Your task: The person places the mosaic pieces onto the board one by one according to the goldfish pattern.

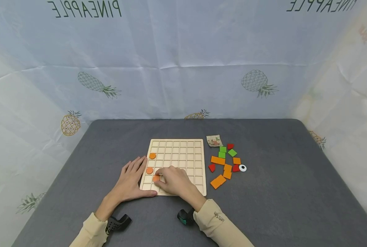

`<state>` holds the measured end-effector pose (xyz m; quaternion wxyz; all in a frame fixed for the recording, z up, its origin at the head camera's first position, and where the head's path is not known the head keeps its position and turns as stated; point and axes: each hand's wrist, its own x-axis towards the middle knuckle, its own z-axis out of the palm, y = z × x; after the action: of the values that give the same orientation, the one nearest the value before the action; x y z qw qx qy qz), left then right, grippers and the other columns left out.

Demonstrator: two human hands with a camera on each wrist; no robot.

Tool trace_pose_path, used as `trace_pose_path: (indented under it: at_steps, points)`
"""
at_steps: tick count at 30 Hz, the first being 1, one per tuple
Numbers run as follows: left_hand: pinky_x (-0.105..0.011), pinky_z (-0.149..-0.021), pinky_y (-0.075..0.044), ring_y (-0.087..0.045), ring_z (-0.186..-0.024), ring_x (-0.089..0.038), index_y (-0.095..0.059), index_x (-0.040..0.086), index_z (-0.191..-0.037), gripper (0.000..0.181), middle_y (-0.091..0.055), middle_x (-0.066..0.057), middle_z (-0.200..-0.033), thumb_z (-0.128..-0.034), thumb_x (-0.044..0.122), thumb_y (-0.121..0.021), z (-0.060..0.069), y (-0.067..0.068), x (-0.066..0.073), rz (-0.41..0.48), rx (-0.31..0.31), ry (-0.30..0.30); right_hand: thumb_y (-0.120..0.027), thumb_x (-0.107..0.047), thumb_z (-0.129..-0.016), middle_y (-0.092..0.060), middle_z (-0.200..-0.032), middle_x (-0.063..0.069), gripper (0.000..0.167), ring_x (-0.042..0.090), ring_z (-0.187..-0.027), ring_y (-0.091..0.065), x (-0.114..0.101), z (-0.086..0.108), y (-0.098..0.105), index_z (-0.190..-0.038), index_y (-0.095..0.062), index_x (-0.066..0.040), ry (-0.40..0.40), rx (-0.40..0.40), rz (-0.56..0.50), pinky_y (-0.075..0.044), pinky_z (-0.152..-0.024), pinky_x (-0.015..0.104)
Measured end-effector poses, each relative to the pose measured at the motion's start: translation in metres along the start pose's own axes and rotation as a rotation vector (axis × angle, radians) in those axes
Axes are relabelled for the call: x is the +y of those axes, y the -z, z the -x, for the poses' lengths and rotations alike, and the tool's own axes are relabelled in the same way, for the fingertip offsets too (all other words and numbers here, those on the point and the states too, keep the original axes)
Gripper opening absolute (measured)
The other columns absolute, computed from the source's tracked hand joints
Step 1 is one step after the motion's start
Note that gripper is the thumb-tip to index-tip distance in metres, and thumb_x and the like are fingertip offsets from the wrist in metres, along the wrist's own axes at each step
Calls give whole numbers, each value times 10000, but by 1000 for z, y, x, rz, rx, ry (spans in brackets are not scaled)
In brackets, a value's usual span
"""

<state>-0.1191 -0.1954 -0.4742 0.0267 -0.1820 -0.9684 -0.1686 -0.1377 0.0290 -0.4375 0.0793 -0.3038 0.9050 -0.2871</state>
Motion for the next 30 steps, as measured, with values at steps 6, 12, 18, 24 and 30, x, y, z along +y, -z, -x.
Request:
trace_pose_path:
  at_steps: [6,12,18,24,30]
  points:
    - [-616,-1222,-199,-251,-1570,-359,-216,68,-1637,1328,-287,-150,-1689,-692,911,-617,0,1,0,-4,-5,-3,-699,-294,-972,-403,-491,-130,278,9,-424,-322,1,3,6,-1202,-762,-152,-12,3,4,-237,-424,203]
    - [-614,-1222,-199,-247,-1571,-355,-213,77,-1639,1337,-283,-141,-1691,-685,931,-597,-1,0,0,1,-7,6,-717,-282,-958,-380,-495,-125,288,28,-419,-325,7,9,16,-1210,-756,-148,-32,30,-10,-242,-428,203]
    - [-608,-1223,-190,-237,-1574,-354,-205,78,-1640,1329,-278,-144,-1692,-689,909,-619,-1,-1,0,16,-9,8,-742,-288,-944,-396,-517,-111,298,37,-425,-336,20,22,31,-1213,-749,-162,-70,57,3,-250,-431,194]
    - [-613,-1224,-188,-230,-1576,-354,-199,82,-1642,1330,-270,-139,-1696,-682,882,-653,-1,1,1,15,-18,19,-746,-273,-940,-457,-551,-93,321,47,-444,-362,39,36,50,-1237,-738,-151,-103,96,34,-264,-440,196]
    - [-613,-1225,-184,-224,-1579,-353,-196,80,-1642,1332,-263,-139,-1698,-684,889,-644,0,1,0,17,-24,15,-754,-242,-931,-490,-569,-84,326,47,-443,-377,60,51,64,-1230,-737,-112,-127,133,34,-292,-444,199]
